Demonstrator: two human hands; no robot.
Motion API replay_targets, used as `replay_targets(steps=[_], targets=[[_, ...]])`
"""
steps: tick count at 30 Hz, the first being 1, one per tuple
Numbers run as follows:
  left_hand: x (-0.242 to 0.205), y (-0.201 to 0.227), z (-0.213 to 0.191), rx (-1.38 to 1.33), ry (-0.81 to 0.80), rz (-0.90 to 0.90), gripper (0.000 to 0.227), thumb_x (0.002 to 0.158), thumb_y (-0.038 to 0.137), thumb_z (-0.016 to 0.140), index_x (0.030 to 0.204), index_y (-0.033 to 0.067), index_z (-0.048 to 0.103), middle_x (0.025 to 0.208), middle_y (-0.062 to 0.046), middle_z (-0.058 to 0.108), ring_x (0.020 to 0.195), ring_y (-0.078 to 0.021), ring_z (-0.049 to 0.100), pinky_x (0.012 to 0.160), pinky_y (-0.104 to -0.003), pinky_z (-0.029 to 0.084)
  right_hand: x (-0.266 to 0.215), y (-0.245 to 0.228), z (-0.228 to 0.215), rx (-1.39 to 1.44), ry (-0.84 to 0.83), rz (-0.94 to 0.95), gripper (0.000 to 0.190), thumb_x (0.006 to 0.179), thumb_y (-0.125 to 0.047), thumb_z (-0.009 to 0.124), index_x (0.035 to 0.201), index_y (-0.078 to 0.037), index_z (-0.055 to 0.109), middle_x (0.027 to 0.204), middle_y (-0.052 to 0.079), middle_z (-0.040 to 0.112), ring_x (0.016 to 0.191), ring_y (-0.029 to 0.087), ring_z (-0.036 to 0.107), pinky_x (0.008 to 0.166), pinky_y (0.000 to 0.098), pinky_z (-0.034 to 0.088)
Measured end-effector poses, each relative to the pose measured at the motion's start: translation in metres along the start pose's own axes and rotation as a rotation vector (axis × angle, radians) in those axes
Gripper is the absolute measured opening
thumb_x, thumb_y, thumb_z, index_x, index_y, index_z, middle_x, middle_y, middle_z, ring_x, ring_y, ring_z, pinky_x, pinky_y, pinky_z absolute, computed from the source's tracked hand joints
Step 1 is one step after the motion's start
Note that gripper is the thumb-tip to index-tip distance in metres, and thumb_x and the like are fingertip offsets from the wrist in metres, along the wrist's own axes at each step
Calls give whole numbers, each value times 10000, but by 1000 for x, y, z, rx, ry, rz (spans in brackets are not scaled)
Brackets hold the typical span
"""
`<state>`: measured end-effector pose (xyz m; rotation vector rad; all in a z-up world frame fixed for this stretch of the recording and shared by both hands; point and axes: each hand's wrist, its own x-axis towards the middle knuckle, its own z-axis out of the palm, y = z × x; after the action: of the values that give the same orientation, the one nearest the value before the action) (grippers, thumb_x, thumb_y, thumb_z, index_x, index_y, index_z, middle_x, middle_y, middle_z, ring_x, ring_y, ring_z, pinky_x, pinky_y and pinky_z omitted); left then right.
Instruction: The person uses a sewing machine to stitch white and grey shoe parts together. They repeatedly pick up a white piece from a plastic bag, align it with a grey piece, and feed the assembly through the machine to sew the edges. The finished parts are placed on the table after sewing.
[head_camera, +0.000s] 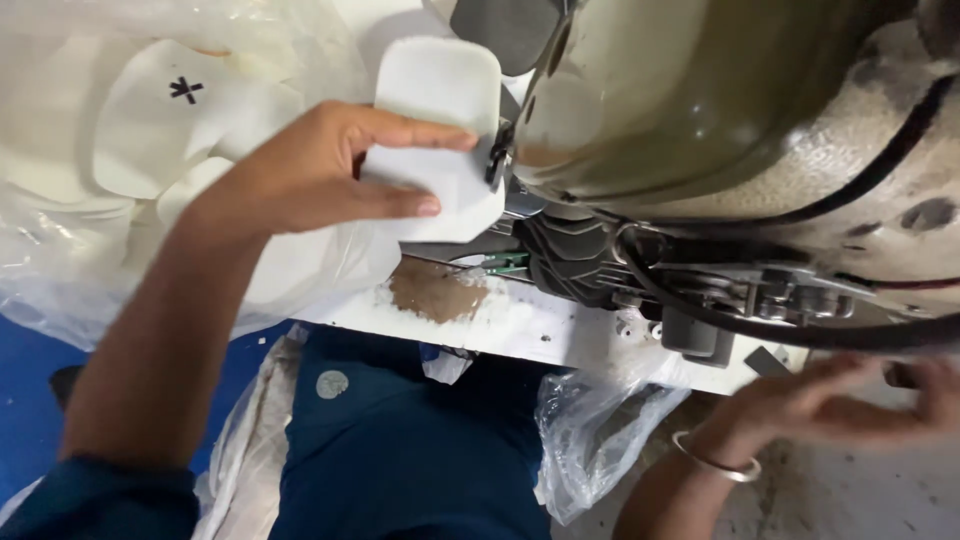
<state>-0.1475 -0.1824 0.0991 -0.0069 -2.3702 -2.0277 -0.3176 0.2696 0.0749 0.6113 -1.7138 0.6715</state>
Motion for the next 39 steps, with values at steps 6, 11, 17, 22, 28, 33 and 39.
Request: replay_targets(steps=[6,11,17,22,28,33,39], targets=[[6,-4,-12,-263,-70,-144,577,848,140,802,1406,123,656,1433,1,688,1111,-146,724,998,-311,596,-42,31,5,-290,-84,-220,483,1038,-397,530,1265,25,477,1209,163,530,1158,388,482,1113,524,352],[16,1,-19,-27,-121,-36,616,804,139,836,1390,139,648,1316,-11,726,1112,-94,687,1002,-279,574,-36,53,-25,87,22,55,328,1075,-327,645,1260,-59,601,1227,120,627,1216,271,628,1096,511,480],[12,0,-19,7,-82,174,619,843,162,860,1422,123,644,1412,-50,703,1262,-135,649,1098,-314,502,-127,-100,-7,568,-853,308,107,935,-68,752,1012,-17,696,975,80,741,842,135,705,791,275,561],[-18,17,41,130,249,17,612,839,192,885,1401,116,654,1367,-46,697,1203,-140,683,1045,-310,504,-151,-140,0,607,-1021,623,77,921,-55,755,948,-2,707,907,79,736,749,150,682,701,256,543],[-25,-6,67,116,558,133,533,948,170,841,1424,61,626,1394,-90,701,1279,-159,677,1103,-311,530,-154,-140,1,687,-1077,669,105,926,-72,764,897,-7,687,861,72,735,708,144,667,666,257,534],[-34,-7,80,-50,556,72,468,989,157,805,1416,47,648,1389,-80,712,1208,-84,683,1011,-249,563,-151,-142,4,680,-1052,581,113,932,-78,755,889,-11,675,853,80,732,709,151,671,664,258,530],[-28,-5,98,-171,619,-147,433,927,131,791,1343,65,694,1240,-9,771,720,18,527,571,-163,427,-153,-140,2,674,-1044,672,132,934,-94,752,887,-11,661,834,80,719,674,165,655,637,262,524]])
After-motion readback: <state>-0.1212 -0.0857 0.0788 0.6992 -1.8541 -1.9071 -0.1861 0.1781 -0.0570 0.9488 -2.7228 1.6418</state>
